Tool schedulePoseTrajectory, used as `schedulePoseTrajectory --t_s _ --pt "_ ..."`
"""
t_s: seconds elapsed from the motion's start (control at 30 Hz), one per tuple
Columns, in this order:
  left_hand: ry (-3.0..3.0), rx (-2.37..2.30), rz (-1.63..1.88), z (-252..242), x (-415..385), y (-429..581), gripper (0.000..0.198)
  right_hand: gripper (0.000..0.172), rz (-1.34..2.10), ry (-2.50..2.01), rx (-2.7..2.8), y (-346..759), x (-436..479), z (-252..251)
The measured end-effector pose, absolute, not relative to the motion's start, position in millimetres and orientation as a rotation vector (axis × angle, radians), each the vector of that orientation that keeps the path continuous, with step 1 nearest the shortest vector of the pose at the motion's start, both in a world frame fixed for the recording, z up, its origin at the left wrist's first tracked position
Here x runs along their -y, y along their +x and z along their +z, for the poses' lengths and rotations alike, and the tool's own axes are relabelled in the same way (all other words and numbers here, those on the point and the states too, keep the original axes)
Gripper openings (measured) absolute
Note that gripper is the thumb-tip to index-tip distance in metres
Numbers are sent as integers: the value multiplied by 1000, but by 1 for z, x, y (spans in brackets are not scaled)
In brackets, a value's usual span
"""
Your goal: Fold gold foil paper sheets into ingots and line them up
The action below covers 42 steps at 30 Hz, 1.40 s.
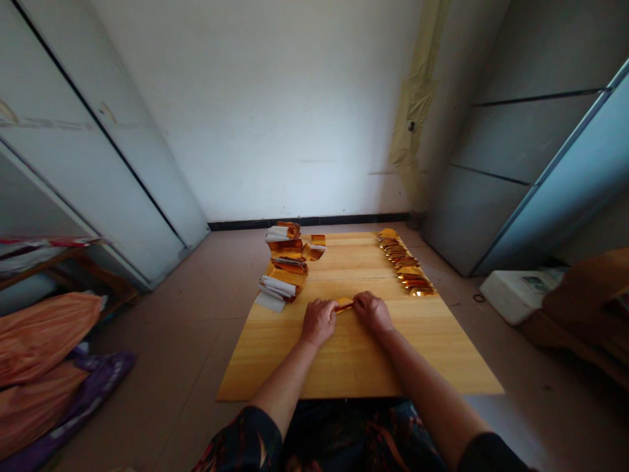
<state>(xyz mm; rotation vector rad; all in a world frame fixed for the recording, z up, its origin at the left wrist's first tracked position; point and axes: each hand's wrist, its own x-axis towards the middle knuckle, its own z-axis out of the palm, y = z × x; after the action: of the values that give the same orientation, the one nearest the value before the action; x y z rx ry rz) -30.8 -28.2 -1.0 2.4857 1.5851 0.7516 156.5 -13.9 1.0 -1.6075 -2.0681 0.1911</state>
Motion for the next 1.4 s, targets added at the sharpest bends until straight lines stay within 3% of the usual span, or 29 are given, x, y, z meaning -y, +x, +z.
schedulePoseTrajectory --t_s 0.43,1.03,1.4 --pt "2525 -1661 617 2 29 -28 38 17 -17 -1716 2150 142 18 -1" --pt "2497 -1787 672 2 31 -28 37 15 153 -1615 1941 160 19 -10" --pt "2476 -1791 629 1 32 -29 36 20 60 -1750 1704 286 57 4"
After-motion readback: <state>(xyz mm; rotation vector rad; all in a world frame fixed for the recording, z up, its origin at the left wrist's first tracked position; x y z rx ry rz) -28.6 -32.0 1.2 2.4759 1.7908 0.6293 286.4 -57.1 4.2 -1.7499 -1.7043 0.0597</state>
